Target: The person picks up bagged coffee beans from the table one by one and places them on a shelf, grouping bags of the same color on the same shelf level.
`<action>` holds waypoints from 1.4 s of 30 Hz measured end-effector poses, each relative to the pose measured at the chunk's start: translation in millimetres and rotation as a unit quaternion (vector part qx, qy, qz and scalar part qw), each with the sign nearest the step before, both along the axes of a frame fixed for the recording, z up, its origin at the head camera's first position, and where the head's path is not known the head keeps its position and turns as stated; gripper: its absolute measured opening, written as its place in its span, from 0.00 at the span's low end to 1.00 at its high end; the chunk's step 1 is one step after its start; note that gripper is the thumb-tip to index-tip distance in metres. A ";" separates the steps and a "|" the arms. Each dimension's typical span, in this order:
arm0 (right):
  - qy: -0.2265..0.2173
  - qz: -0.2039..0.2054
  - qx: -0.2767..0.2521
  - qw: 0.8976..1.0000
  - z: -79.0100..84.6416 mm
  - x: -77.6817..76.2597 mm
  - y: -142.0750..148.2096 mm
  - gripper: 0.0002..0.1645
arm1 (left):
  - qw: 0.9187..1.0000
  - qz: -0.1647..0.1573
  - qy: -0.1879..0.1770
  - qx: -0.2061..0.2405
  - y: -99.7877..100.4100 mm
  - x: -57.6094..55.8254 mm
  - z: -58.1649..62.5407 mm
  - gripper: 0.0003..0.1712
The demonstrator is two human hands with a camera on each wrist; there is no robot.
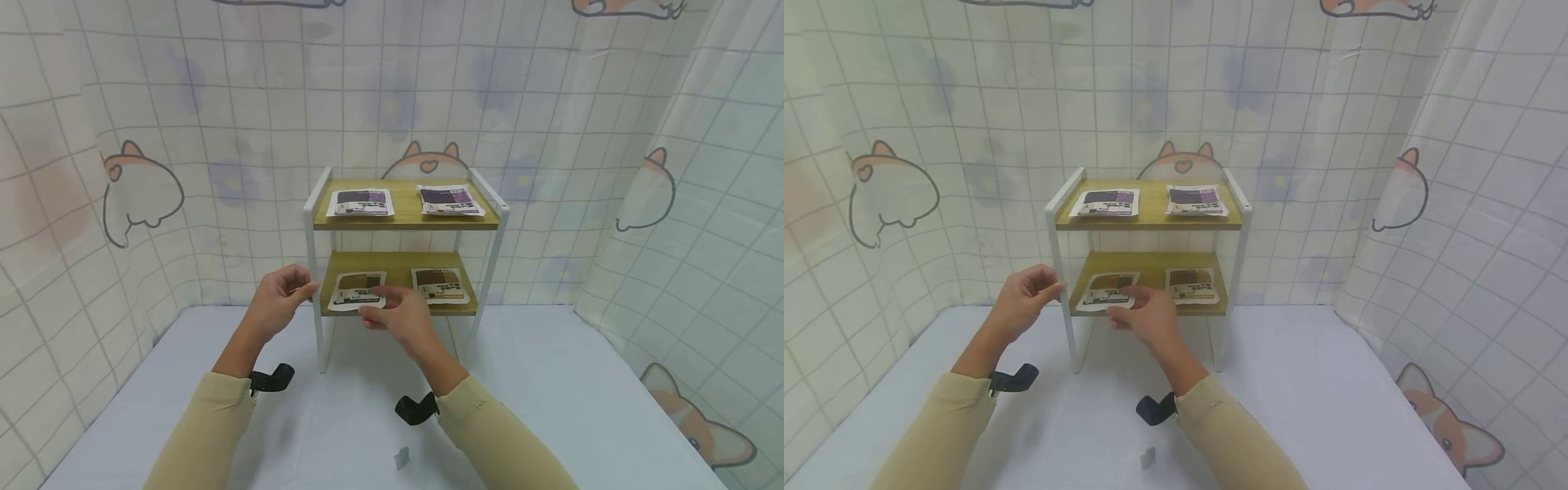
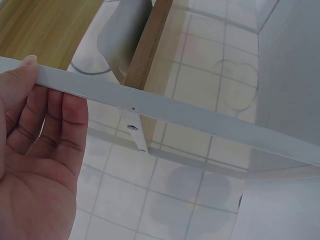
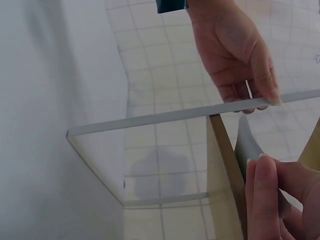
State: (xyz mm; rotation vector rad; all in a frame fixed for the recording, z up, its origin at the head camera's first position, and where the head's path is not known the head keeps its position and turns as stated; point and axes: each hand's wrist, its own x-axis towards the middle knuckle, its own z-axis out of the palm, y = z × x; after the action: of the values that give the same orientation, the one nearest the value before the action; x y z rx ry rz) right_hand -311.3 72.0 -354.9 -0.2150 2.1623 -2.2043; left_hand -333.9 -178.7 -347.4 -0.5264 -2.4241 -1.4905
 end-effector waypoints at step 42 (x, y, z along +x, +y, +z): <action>0.010 -0.020 -0.014 1.000 0.4 -5.6 -5.2 0.27 | 1.000 0.001 -0.006 -0.005 -0.5 -2.6 0.1 0.10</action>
State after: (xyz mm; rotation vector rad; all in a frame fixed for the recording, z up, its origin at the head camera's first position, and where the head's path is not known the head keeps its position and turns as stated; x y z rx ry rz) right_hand -316.9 66.8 -354.5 -0.1985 2.1662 -2.2641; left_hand -336.5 -179.2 -347.3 -0.5191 -2.4418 -1.4869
